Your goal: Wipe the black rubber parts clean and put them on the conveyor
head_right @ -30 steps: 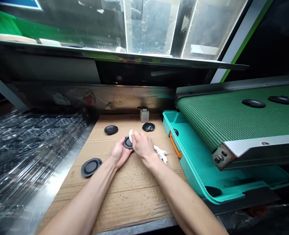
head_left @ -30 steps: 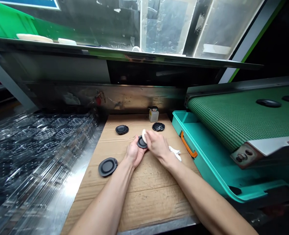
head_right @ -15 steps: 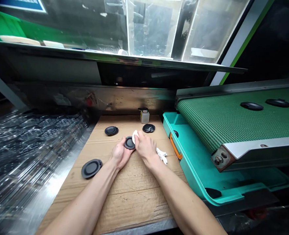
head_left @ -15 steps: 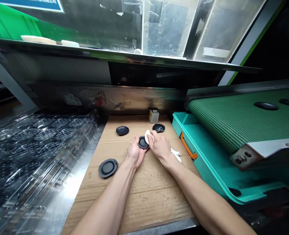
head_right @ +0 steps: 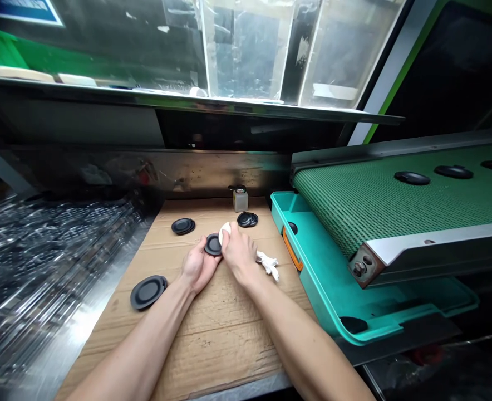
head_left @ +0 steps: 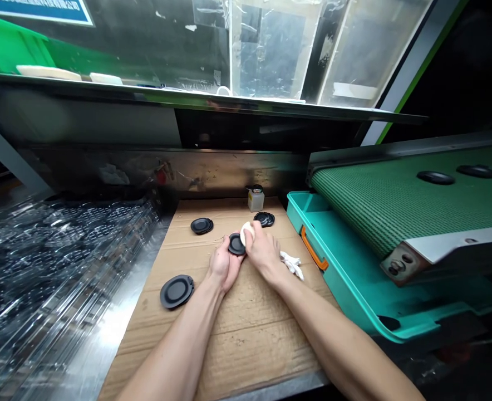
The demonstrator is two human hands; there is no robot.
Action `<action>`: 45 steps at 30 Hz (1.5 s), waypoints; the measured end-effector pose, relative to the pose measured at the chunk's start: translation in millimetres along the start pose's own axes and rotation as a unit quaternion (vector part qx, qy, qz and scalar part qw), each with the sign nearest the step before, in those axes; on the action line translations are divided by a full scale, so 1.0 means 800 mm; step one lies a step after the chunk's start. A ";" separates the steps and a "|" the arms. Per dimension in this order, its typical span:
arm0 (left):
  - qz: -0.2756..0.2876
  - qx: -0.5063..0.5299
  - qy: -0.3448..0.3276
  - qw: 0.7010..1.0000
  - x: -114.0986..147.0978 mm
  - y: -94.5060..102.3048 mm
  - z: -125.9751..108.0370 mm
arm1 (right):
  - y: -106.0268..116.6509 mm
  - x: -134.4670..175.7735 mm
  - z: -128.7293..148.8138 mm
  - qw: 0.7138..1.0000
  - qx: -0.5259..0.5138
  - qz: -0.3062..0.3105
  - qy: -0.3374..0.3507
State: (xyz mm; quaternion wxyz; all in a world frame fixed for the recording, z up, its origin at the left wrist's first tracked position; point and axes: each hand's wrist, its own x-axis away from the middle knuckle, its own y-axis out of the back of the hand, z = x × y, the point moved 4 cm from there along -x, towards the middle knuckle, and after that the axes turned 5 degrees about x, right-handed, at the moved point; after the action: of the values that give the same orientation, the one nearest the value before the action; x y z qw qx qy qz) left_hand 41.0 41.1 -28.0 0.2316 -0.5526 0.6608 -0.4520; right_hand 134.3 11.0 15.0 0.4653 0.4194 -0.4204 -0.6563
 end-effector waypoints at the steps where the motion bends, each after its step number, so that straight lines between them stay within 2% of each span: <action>1: -0.002 0.000 0.002 1.000 0.000 0.000 0.000 | 0.000 0.000 0.001 1.000 0.001 0.000 0.016; 3: -0.009 0.000 0.009 1.000 0.000 -0.001 -0.001 | -0.001 0.001 0.002 0.999 0.000 0.003 0.045; 7: -0.016 -0.004 0.003 1.000 0.000 -0.002 -0.003 | -0.001 0.004 -0.001 1.000 0.010 -0.007 0.023; 11: -0.011 0.000 0.020 1.000 -0.002 0.000 -0.003 | -0.001 0.002 -0.003 0.998 0.000 -0.008 0.062; 15: -0.010 0.007 0.002 1.000 -0.003 0.002 -0.007 | 0.016 -0.012 -0.032 0.996 -0.062 -0.058 -0.001; 19: -0.009 0.005 -0.004 1.000 0.000 0.001 -0.013 | 0.032 -0.019 -0.063 0.986 -0.122 -0.107 -0.024; 21: -0.010 0.005 -0.015 1.000 0.003 -0.001 -0.017 | 0.032 -0.019 -0.070 0.986 -0.119 -0.107 -0.037; 23: -0.013 0.006 -0.021 1.000 0.007 -0.002 -0.019 | 0.026 -0.017 -0.067 0.992 -0.099 -0.072 -0.034; 26: -0.012 0.005 -0.026 1.000 0.009 -0.002 -0.020 | 0.022 -0.012 -0.052 0.998 -0.057 -0.015 0.006; 29: -0.007 -0.001 -0.027 1.000 0.008 -0.001 -0.021 | 0.039 -0.004 -0.046 0.998 0.017 -0.045 0.041; 31: -0.012 -0.002 -0.031 0.999 0.006 0.001 -0.021 | 0.052 -0.001 -0.054 0.995 0.087 -0.043 0.037; 36: -0.033 0.012 -0.040 0.999 0.001 0.006 -0.021 | 0.053 -0.003 -0.094 0.972 0.189 0.138 0.012; 39: -0.042 0.010 -0.046 0.998 -0.002 0.008 -0.020 | 0.046 -0.005 -0.102 0.967 0.181 0.177 0.030; 42: -0.048 0.008 -0.046 0.998 -0.003 0.009 -0.018 | 0.047 -0.007 -0.094 0.979 0.142 0.132 0.061; 45: -0.048 0.003 -0.045 0.998 -0.002 0.008 -0.017 | 0.059 -0.009 -0.082 0.994 0.080 0.018 0.075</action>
State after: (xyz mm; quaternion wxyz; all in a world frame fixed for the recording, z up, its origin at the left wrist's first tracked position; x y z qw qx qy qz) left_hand 27.5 47.3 -26.9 0.2413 -0.6029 0.6207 -0.4392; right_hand 209.5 -2.9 41.1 0.4722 0.4955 -0.4428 -0.5792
